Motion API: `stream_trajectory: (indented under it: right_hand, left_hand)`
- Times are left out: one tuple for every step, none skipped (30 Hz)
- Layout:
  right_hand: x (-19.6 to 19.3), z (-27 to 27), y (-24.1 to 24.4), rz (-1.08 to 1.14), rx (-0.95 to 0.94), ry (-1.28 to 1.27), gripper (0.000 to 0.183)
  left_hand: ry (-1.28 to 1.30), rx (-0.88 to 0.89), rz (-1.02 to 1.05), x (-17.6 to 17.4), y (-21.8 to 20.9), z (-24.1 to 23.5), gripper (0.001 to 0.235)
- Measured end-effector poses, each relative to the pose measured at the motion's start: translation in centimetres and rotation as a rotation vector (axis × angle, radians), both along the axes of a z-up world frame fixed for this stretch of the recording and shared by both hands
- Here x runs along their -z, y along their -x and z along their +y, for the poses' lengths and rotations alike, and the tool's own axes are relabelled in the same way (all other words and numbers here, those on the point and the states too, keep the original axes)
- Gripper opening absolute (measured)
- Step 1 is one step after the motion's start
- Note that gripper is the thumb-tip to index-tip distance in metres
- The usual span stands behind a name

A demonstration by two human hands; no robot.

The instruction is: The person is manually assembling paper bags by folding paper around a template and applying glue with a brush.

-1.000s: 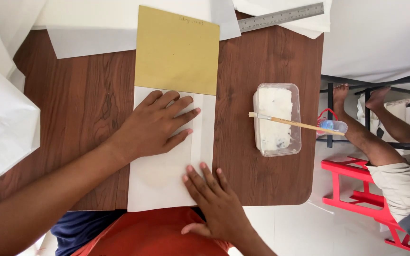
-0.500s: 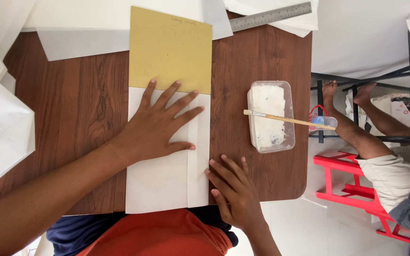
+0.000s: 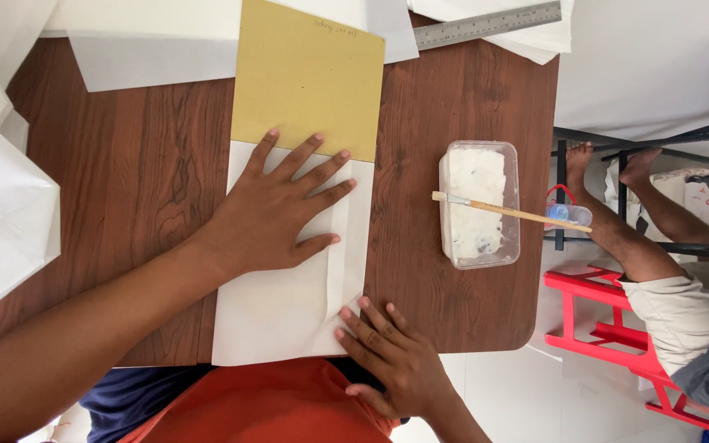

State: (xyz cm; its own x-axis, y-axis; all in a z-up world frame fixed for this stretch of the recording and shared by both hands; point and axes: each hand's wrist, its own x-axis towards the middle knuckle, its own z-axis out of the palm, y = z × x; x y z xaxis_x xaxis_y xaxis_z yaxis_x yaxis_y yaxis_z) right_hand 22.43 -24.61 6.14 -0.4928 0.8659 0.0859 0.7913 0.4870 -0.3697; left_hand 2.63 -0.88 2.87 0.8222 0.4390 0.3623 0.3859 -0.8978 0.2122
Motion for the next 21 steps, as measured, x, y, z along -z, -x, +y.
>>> stream_trajectory:
  right_hand:
    - [-0.1,-0.2,0.1,0.003,-0.020,0.000,0.061]
    - [-0.1,-0.4,0.0,0.004,-0.019,0.003,0.061]
    - [-0.2,-0.6,0.0,0.013,-0.049,0.011,0.060]
    - [-0.2,-0.8,-0.1,0.021,-0.078,0.018,0.059]
    - [-0.2,-0.9,-0.2,0.021,-0.076,0.019,0.059]
    - [-0.2,-1.1,-0.3,0.083,-0.077,0.050,0.055]
    - [-0.3,-1.3,-0.3,0.145,-0.079,0.080,0.051]
    - [-0.5,-1.1,-0.2,0.144,-0.078,0.079,0.051]
    - [-0.8,-1.0,-0.1,0.240,-0.063,0.085,0.048]
    - [-1.1,-0.8,0.1,0.335,-0.047,0.093,0.052]
    - [-1.4,-0.6,0.0,0.335,-0.047,0.093,0.052]
    - [-1.6,-0.3,0.0,0.505,0.006,0.117,0.048]
    - [-1.8,0.0,0.0,0.674,0.059,0.142,0.043]
    - [-1.5,0.6,-0.4,0.673,0.057,0.137,0.043]
    - [-1.2,1.1,-0.7,0.650,0.132,0.066,0.040]
    - [-0.9,1.7,-1.0,0.625,0.208,-0.005,0.038]
    - [-1.1,2.8,-1.4,0.625,0.209,-0.012,0.038]
    - [-1.2,4.0,-1.7,0.435,0.196,-0.010,0.032]
    - [-1.4,5.2,-2.1,0.245,0.183,-0.008,0.037]
    - [-1.3,6.4,-2.1,0.245,0.184,-0.013,0.037]
    - [-1.3,7.6,-2.2,0.150,0.186,0.034,0.044]
  left_hand:
    - [0.009,-0.010,-0.003,-0.2,-0.1,-0.1,0.069]
    - [0.011,-0.009,-0.002,0.0,-0.3,-0.4,0.069]
    - [0.007,-0.041,0.113,0.2,-0.6,-0.7,0.095]
    - [0.000,-0.073,0.226,0.5,-0.9,-0.9,0.121]
    - [0.001,-0.071,0.226,0.5,-1.0,-0.9,0.121]
    - [0.005,-0.074,0.232,0.6,-1.0,-0.9,0.123]
    - [0.009,-0.077,0.238,0.7,-1.0,-0.9,0.126]
    - [0.008,-0.077,0.238,0.7,-1.0,-0.9,0.126]
    - [0.011,-0.068,0.217,0.6,-0.9,-0.9,0.127]
    - [0.015,-0.060,0.196,0.6,-0.9,-1.0,0.127]
    - [0.015,-0.060,0.195,0.6,-0.8,-1.0,0.127]
    - [0.032,-0.051,0.175,0.6,-0.8,-1.0,0.128]
    - [0.048,-0.043,0.156,0.5,-0.7,-0.9,0.129]
    - [0.043,-0.044,0.155,0.3,-0.7,-0.8,0.129]
    - [0.050,-0.032,0.147,0.2,-0.6,-0.7,0.129]
    - [0.058,-0.019,0.138,0.0,-0.6,-0.6,0.130]
    - [0.052,-0.017,0.137,-0.1,-0.5,-0.7,0.130]
    - [0.043,-0.001,0.136,-0.1,-0.5,-0.7,0.129]
    - [0.034,0.016,0.134,-0.1,-0.5,-0.7,0.128]
    - [0.029,0.017,0.134,0.0,-0.5,-0.6,0.128]
    - [0.029,0.020,0.131,0.0,-0.5,-0.6,0.128]
